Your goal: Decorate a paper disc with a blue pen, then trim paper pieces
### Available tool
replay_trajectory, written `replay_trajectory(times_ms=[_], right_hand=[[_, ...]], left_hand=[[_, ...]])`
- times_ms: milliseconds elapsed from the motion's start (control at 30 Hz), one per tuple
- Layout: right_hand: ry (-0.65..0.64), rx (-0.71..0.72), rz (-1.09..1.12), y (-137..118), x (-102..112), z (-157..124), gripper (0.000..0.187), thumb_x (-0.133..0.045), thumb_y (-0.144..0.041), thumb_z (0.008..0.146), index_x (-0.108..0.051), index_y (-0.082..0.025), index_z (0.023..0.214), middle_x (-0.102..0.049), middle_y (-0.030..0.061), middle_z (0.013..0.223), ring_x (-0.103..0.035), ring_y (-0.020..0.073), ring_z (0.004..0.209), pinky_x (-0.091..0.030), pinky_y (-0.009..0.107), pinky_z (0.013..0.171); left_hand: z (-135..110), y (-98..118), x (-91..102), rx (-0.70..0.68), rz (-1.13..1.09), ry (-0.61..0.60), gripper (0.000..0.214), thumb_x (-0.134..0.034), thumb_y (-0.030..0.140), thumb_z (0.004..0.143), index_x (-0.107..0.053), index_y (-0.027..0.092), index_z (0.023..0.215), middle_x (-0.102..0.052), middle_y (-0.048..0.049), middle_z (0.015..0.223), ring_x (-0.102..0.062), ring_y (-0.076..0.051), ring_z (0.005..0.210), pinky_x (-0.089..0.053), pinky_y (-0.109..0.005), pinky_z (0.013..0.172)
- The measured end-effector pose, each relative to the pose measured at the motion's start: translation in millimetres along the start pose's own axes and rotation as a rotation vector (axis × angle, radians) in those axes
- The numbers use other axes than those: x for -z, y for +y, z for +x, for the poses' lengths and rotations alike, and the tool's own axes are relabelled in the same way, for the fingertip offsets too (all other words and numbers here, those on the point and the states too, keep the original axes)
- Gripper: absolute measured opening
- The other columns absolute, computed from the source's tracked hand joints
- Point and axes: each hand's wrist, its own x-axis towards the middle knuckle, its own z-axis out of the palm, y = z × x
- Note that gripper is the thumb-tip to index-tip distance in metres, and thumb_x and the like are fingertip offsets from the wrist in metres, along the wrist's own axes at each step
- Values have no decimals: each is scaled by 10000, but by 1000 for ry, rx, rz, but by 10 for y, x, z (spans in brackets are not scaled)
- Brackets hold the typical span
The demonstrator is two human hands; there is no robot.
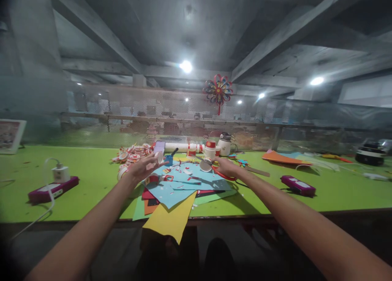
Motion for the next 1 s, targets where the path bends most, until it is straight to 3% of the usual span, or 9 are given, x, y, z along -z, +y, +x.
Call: replay_trajectory(times_ms=[233,367,533,667,800,1000], right_hand=[[139,83,613,-600,-276,-560,413,-443,-474,959,-516,-182,1242,-659,51,922,-636,143,715,-543,285,638],[110,120,786,-947,-449,-915,571,-256,-609,957,-502,-161,1211,-600,29,778,-574,121,594,-494,252,542],[61,124,745,-1015,-510,-969,522,-513,-664,845,-603,-159,943,-564,-12,675,-505,92,517,-430,223,487],[52,71,708,-985,-529,-885,488,-505,-667,846,-559,-183,816,-524,-41,627,-493,84,499,-417,209,474],[-39,6,698,-1128,-484,-965,520,-503,-716,811,-524,-197,799,-514,-56,560,-462,84,424,-383,204,405],[-81,-35,713,-1401,-352,-1167,577,-499,-774,765,-483,-197,750,-516,-45,577,-446,74,458,-380,201,436]], left_hand=[[-73,-39,-117,60,193,-226,395,-758,114,746,-632,114,1121,-717,-139,1017,-731,-254,912,-587,-307,805],[-82,22,-212,42,249,-289,353,-708,205,816,-646,90,1144,-715,-177,1079,-727,-262,919,-569,-255,692],[-13,54,-320,21,242,-289,365,-661,244,856,-638,122,1199,-720,-148,1093,-718,-197,799,-547,-226,613],[62,-61,-327,-37,165,-233,386,-626,270,884,-597,158,1253,-731,-94,993,-706,-163,799,-555,-222,694],[36,-147,-300,-67,107,-211,383,-630,272,884,-592,149,1245,-724,-78,959,-694,-177,904,-545,-245,812],[-75,-151,-323,-87,100,-287,395,-695,353,842,-649,141,1172,-725,-76,937,-647,-116,711,-490,-186,599]])
